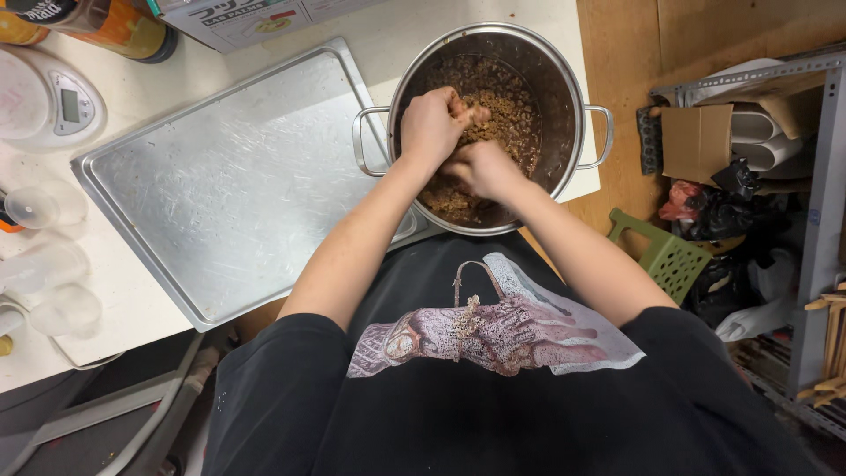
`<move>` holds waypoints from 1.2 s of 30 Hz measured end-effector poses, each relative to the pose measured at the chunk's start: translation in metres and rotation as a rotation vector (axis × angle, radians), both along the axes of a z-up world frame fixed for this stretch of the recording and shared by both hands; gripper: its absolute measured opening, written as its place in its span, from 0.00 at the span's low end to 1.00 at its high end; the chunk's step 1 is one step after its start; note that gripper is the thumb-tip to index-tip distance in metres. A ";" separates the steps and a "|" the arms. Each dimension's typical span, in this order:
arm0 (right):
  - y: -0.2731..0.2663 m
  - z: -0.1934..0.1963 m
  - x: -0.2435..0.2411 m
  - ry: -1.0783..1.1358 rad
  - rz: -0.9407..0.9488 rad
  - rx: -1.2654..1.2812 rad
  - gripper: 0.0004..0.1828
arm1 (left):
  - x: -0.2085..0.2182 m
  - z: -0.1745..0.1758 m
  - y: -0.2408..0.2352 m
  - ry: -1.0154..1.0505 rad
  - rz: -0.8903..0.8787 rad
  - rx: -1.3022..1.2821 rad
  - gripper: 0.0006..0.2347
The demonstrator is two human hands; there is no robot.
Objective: The person mixes a large quantity of ground meat in a metal pot using both hands. They repeatedly grab, squeeze, and turn the meat to ensure it is thoroughly combined. The process is continuous and manual, with no tools used.
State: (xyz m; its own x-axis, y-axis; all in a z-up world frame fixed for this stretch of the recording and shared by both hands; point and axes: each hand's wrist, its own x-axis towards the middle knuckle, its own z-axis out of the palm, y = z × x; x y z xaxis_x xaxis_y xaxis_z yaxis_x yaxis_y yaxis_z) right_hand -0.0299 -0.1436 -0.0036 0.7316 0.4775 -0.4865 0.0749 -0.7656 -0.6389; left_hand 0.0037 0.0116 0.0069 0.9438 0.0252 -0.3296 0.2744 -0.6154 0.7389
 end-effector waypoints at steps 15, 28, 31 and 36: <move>0.007 -0.040 -0.008 -0.296 0.149 -0.188 0.36 | -0.002 -0.010 -0.008 -0.176 -0.041 0.010 0.18; -0.044 -0.020 0.020 0.080 -0.343 0.014 0.27 | -0.004 -0.009 -0.004 -0.387 -0.049 -0.108 0.12; -0.038 -0.015 0.022 -0.032 -0.395 0.134 0.24 | -0.007 -0.005 -0.002 -0.353 -0.041 -0.081 0.11; -0.039 -0.024 0.019 0.021 -0.489 0.275 0.21 | -0.011 -0.015 -0.005 -0.187 -0.074 -0.005 0.16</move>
State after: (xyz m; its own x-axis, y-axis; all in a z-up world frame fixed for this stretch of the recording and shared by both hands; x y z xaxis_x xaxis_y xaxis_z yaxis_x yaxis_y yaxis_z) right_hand -0.0112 -0.1823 -0.0274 0.8912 0.1964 -0.4088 -0.2618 -0.5134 -0.8173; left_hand -0.0072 0.0068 -0.0077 0.9879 -0.0476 -0.1479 0.0861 -0.6247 0.7761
